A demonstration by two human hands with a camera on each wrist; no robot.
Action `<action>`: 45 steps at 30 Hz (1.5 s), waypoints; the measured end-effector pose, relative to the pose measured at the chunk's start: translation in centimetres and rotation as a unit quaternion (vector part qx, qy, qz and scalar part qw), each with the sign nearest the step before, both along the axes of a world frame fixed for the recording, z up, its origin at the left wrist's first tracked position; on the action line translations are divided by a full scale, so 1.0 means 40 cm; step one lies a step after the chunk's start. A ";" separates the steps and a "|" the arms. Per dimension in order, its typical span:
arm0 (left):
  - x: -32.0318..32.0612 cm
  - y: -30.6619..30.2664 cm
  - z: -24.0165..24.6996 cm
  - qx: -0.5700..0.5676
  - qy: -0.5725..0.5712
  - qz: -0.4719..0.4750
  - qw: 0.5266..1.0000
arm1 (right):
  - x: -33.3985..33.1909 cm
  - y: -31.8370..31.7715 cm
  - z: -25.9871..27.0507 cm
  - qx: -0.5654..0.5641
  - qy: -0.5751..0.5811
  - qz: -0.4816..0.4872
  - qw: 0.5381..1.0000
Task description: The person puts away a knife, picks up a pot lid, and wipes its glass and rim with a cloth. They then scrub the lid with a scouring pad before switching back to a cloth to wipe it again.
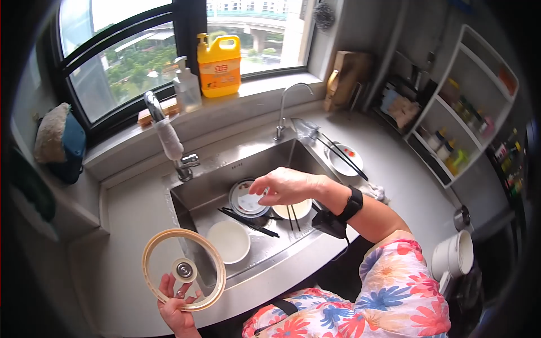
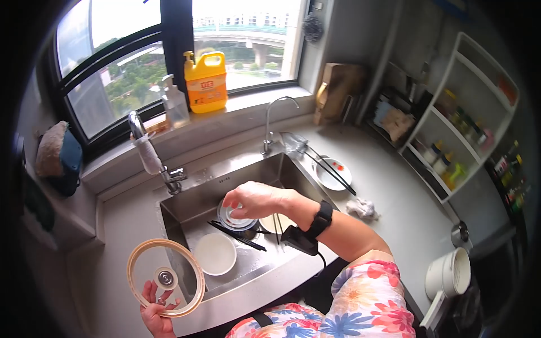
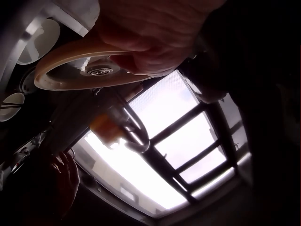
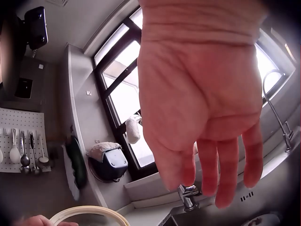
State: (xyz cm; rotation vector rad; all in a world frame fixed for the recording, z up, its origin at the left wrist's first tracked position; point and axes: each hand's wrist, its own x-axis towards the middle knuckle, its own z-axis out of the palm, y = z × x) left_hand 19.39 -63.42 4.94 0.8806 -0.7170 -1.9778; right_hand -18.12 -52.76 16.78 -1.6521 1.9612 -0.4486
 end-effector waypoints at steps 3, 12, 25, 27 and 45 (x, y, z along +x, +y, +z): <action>0.003 -0.036 -0.012 -0.002 -0.015 -0.048 0.999 | 0.022 0.086 -0.016 0.025 -0.011 -0.057 0.998; -0.130 -0.006 -0.014 -0.034 0.014 -0.152 0.988 | -0.243 0.556 -0.095 -0.009 -0.179 -0.429 0.885; -0.486 0.253 0.009 -0.036 -0.107 -0.137 0.984 | -1.054 1.033 -0.143 -0.339 -0.164 -0.729 0.571; -0.513 0.277 0.018 -0.032 -0.114 -0.127 0.985 | -1.133 1.038 -0.157 -0.364 -0.156 -0.738 0.546; -0.643 0.338 0.041 0.002 -0.083 -0.076 0.994 | -1.268 1.073 0.064 -0.622 -0.127 -0.564 0.528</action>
